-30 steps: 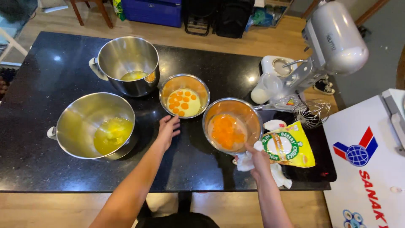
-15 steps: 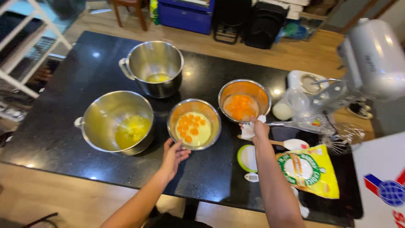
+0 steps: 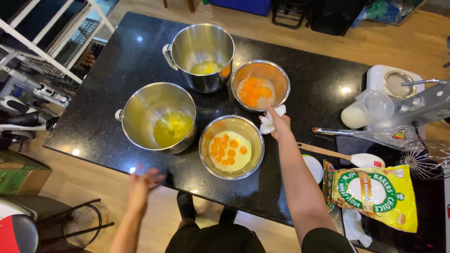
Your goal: Washing hands and measuring flour and vanilla extract into bowls for cake preparation.
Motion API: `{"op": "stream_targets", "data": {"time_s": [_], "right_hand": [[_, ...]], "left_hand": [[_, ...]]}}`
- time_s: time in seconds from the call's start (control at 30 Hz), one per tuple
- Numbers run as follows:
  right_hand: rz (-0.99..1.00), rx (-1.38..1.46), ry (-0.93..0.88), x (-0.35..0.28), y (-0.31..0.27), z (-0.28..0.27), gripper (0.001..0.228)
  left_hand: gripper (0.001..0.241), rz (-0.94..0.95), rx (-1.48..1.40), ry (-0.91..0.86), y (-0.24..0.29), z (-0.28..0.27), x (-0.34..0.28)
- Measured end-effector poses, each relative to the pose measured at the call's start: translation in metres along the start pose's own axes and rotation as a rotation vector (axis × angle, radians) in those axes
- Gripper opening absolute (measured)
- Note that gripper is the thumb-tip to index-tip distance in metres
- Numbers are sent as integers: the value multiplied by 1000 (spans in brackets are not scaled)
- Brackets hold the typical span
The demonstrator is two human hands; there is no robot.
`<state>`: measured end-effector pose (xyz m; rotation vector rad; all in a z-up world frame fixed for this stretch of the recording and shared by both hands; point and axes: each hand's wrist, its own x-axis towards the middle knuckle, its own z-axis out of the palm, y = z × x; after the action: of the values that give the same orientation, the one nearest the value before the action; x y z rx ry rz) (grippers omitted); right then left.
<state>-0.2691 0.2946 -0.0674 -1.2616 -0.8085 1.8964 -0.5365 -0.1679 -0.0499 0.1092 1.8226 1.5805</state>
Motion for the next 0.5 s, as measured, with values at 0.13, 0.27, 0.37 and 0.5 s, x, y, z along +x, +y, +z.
{"op": "stream_targets", "data": {"time_s": [0.13,0.27,0.37,0.5], "right_hand": [[-57,-102,41,-22,3,-21,37],[-48,-71,-8,-79,1,-45,37],[10,21,-72,-123,15,-75,36],[115,178,-97,-171,50,-108,41]], "left_hand": [[69,83,-115,50,97,17,-14],[56,176,67,-5,110,30,3],[54,198,125,-8,112,41,9],[52,190,107,-73,112,56,12]]}}
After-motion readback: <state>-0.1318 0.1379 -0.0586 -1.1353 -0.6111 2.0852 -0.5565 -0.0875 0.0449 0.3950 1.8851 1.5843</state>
